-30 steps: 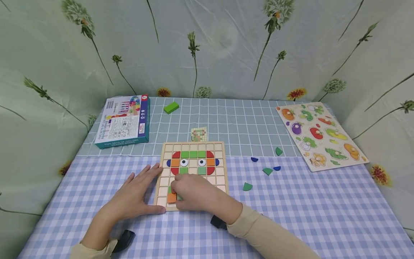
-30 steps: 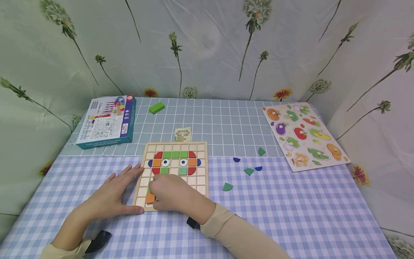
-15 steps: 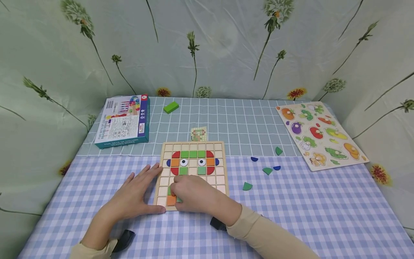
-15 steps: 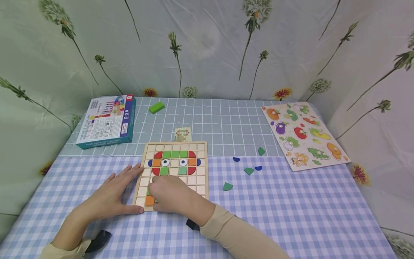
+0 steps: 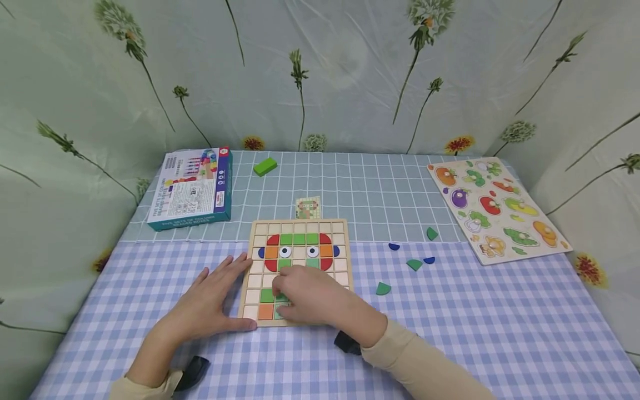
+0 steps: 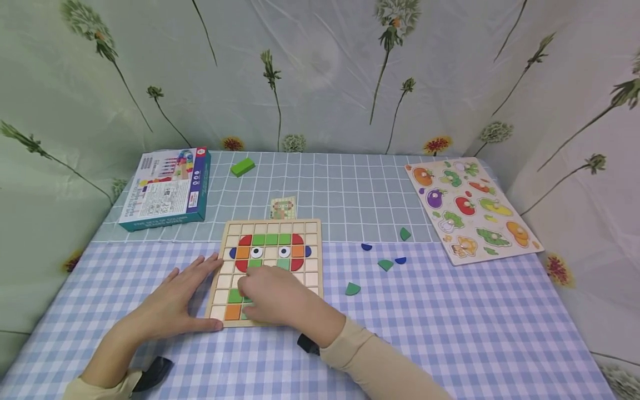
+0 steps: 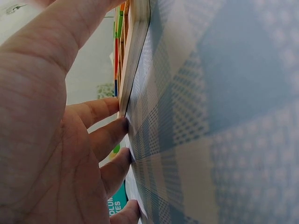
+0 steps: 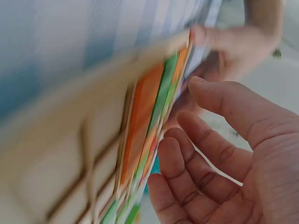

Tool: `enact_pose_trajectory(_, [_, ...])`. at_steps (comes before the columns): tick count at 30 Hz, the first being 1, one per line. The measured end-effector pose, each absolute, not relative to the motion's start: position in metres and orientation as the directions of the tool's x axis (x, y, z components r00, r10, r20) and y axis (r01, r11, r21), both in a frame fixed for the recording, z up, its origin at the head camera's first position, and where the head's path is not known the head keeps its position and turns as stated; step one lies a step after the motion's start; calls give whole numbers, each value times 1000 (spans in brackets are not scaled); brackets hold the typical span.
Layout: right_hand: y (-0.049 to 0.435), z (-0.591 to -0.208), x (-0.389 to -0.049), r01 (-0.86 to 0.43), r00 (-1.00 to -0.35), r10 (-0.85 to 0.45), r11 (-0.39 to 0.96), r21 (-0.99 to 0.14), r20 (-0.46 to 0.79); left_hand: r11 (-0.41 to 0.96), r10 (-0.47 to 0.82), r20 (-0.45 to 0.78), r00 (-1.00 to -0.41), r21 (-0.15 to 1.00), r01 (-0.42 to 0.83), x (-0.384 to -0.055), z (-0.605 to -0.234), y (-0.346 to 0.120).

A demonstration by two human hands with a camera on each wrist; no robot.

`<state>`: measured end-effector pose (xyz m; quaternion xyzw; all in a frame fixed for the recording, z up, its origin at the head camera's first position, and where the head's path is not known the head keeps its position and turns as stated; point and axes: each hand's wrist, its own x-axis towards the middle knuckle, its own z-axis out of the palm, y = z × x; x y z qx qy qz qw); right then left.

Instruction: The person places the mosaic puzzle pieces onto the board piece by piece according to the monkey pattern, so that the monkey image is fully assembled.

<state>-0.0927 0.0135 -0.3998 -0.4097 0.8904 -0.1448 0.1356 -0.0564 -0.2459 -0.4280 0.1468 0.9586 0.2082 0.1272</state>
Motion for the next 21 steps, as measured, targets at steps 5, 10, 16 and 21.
enact_pose_trajectory(5, [55, -392, -106, -574, -716, -690, 671, -469, -110, 876, 323, -197, -926, 432, 214, -57, -428, -244])
enact_pose_trajectory(10, [110, -390, -117, -490, -803, -592, 723, -487, -71, 876, 322, -201, -925, 433, 211, -57, -428, -244])
enact_pose_trajectory(16, [177, -393, -126, -345, -881, -455, 805, -483, -131, 879, 318, -206, -926, 430, 206, -58, -428, -244])
enact_pose_trajectory(21, [219, -397, -123, -275, -902, -394, 839, -469, -175, 878, 317, -208, -925, 434, 203, -57, -428, -243])
